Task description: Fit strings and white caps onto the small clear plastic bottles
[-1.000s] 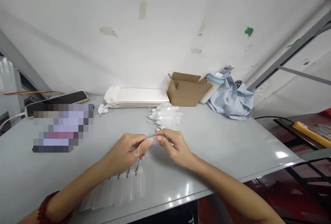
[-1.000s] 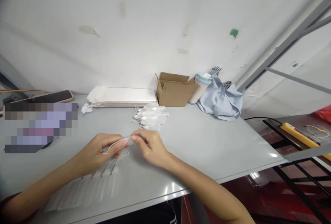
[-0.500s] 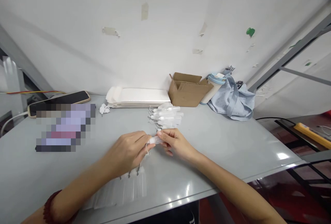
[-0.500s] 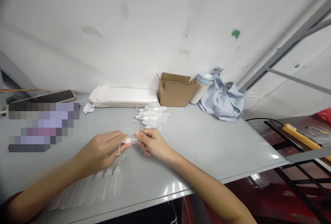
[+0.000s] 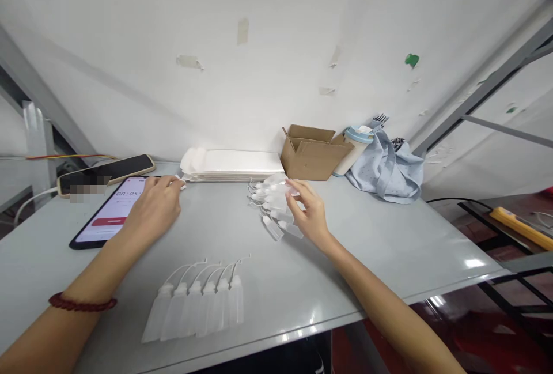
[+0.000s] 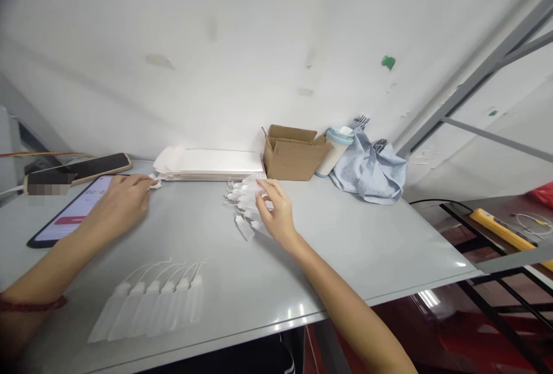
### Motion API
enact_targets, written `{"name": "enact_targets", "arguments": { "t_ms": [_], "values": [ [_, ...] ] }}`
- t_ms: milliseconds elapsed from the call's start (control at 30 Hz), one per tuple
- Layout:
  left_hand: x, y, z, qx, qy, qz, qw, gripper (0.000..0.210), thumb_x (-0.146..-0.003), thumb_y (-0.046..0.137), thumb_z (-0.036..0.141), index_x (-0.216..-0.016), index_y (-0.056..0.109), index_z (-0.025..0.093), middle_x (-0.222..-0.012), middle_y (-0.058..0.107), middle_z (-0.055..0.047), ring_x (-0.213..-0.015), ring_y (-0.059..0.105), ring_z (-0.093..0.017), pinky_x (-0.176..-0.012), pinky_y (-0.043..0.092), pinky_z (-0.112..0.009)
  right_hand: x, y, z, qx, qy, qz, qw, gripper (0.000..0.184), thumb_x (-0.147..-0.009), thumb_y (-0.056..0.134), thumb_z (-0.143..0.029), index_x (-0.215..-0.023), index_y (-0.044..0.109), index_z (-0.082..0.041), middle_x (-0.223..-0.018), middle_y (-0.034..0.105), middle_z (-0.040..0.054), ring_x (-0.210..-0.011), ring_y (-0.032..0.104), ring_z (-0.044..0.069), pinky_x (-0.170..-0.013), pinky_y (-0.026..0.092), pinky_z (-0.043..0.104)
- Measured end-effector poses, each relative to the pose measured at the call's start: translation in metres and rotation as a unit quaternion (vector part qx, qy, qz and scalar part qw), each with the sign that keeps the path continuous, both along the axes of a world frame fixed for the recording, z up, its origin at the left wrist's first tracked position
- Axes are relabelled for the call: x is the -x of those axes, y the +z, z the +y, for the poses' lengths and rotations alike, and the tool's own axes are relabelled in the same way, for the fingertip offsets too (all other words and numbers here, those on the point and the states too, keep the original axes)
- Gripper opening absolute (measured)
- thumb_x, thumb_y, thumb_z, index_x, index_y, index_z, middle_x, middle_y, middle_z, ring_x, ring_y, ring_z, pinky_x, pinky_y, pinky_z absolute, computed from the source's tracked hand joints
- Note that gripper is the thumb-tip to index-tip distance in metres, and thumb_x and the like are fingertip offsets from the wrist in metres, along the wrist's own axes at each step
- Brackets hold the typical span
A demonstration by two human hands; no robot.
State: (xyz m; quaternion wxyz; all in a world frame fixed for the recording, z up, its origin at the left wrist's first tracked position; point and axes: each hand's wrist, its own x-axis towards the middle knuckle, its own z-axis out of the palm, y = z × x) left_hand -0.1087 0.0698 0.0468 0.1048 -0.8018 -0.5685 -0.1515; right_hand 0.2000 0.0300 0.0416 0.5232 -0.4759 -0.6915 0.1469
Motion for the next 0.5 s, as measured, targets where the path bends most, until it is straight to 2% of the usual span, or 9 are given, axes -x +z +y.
{"name": "enact_targets", "arguments": {
  "t_ms": [133, 233, 367, 500],
  "values": [
    [0.007, -0.009, 0.009, 0.013, 0.006, 0.008, 1.0, 0.036, -0.087, 0.029, 0.006, -0.105, 0.06, 0.007, -0.106, 0.061, -0.015, -0.1, 0.05, -0.03, -0.086, 0.042, -0.041, -0.005, -0.008, 0.01, 0.018, -0.015, 0.053, 0.998, 0.021, -0.085, 0.056, -0.033, -0.101, 0.056, -0.019, -0.102, 0.063, 0.0085, -0.091, 0.062, 0.017, -0.087, 0.052, 0.036],
    [0.008, -0.017, 0.016, 0.013, 0.02, 0.008, 1.0, 0.036, -0.089, 0.028, 0.008, -0.105, 0.06, 0.008, -0.105, 0.061, -0.014, -0.096, 0.05, -0.029, -0.085, 0.042, -0.041, -0.008, -0.012, 0.013, 0.016, -0.02, 0.052, 0.998, 0.017, -0.084, 0.058, -0.032, -0.094, 0.053, -0.019, -0.104, 0.064, 0.0092, -0.095, 0.062, 0.019, -0.091, 0.05, 0.038],
    [0.009, -0.025, 0.021, 0.014, 0.026, 0.0, 1.0, 0.036, -0.09, 0.028, 0.01, -0.104, 0.061, 0.007, -0.108, 0.061, -0.015, -0.096, 0.05, -0.03, -0.083, 0.043, -0.041, -0.01, -0.015, 0.016, -0.004, -0.023, 0.003, 1.0, 0.009, -0.087, 0.055, -0.029, -0.084, 0.052, -0.02, -0.107, 0.066, 0.0105, -0.1, 0.062, 0.021, -0.091, 0.048, 0.041],
    [0.009, -0.029, 0.023, 0.015, 0.036, -0.01, 0.999, 0.035, -0.089, 0.03, 0.01, -0.103, 0.062, 0.008, -0.11, 0.06, -0.014, -0.096, 0.05, -0.029, -0.083, 0.042, -0.04, -0.012, -0.017, 0.019, -0.032, -0.011, -0.078, 0.996, 0.014, -0.089, 0.051, -0.026, -0.097, 0.06, -0.019, -0.118, 0.063, 0.014, -0.111, 0.059, 0.023, -0.097, 0.044, 0.043]
  ]
}}
